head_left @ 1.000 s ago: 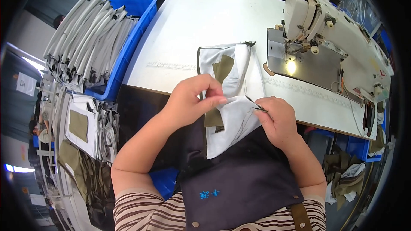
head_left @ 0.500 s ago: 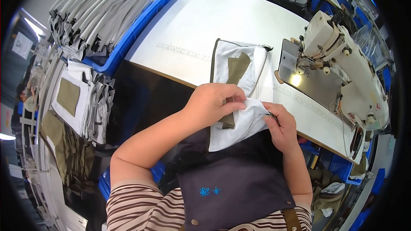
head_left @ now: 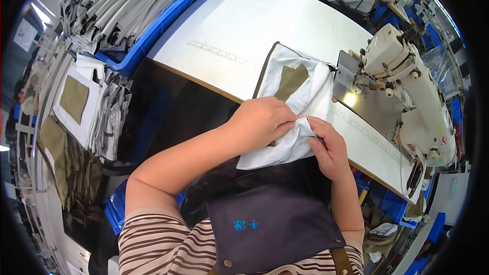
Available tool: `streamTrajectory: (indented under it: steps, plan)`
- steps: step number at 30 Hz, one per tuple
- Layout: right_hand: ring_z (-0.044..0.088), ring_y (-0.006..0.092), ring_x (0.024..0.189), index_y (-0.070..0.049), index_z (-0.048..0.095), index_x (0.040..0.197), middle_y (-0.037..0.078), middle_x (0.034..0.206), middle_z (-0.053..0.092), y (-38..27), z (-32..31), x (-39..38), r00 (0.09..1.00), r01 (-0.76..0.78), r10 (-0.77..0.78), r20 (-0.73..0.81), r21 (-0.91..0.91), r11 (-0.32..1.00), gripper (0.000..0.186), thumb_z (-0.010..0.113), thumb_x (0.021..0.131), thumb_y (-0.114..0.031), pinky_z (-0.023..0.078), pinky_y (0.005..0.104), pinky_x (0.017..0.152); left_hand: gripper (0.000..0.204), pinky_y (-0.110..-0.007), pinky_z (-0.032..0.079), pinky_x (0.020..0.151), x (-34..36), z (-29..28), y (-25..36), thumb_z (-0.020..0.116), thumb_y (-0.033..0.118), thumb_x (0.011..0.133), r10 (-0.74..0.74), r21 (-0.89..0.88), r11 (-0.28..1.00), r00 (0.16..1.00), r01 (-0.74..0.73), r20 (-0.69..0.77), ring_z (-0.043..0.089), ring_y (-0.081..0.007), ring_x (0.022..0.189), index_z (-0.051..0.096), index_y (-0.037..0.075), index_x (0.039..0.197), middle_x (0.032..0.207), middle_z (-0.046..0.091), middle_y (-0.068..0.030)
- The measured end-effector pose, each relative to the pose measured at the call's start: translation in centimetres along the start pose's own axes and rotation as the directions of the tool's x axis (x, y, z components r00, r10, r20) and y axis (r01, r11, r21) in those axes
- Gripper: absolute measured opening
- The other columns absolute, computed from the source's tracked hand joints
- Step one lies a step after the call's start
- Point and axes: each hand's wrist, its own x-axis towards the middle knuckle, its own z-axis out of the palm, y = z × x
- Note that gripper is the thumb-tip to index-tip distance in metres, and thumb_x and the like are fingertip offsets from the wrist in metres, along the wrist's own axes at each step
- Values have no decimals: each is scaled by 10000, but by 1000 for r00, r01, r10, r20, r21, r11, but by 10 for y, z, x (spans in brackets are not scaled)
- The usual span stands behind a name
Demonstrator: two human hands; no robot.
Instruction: Sewing together fabric components to assemble bags using an industrial sewing machine.
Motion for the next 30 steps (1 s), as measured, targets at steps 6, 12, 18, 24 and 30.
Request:
streamTrajectory:
  steps: [6, 12, 18, 24, 30]
  plan:
    - [661, 342, 1138, -40, 668, 1204, 122, 1298, 707, -10, -5, 1, 999, 48, -50, -14, -124, 991, 269, 687, 942, -98, 496, 414, 978, 99, -371, 561, 704, 9, -11, 5, 761, 65, 781, -7, 165, 986, 999, 13, -39, 686, -241, 779, 707, 111, 850, 814, 686, -20]
    - [683, 311, 933, -45, 659, 1080, 87, 1239, 737, -23, -4, 5, 987, 73, -104, -121, -240, 968, 195, 707, 893, -66, 507, 405, 867, 133, -367, 528, 766, 19, -25, 10, 799, 121, 777, 43, 25, 999, 976, -39, -211, 651, -254, 914, 702, 99, 867, 889, 680, -28]
    - [687, 298, 866, -49, 623, 1008, 88, 1197, 746, -24, 1, 7, 972, 156, -211, -107, -380, 912, 184, 731, 859, -55, 508, 395, 779, 142, -362, 501, 820, 21, -23, 17, 789, 216, 908, -54, -112, 991, 992, 68, 118, 606, -258, 947, 728, 88, 920, 911, 675, -34]
    - [676, 288, 834, -56, 622, 946, 76, 1032, 737, -26, -1, 8, 956, 165, -260, -137, -480, 862, 185, 765, 833, -85, 502, 392, 727, 157, -397, 449, 880, 19, -31, 13, 753, 238, 922, -104, -136, 983, 987, 121, 124, 596, -271, 933, 725, 85, 945, 928, 655, -52]
    - [659, 307, 806, -56, 639, 939, 91, 954, 709, -37, -1, 20, 952, 200, -289, -101, -509, 837, 177, 766, 819, -79, 486, 415, 683, 97, -357, 466, 1021, -1, -28, 1, 707, 136, 971, -203, -227, 949, 975, 217, 87, 610, -249, 1143, 710, 50, 1016, 1233, 684, -62]
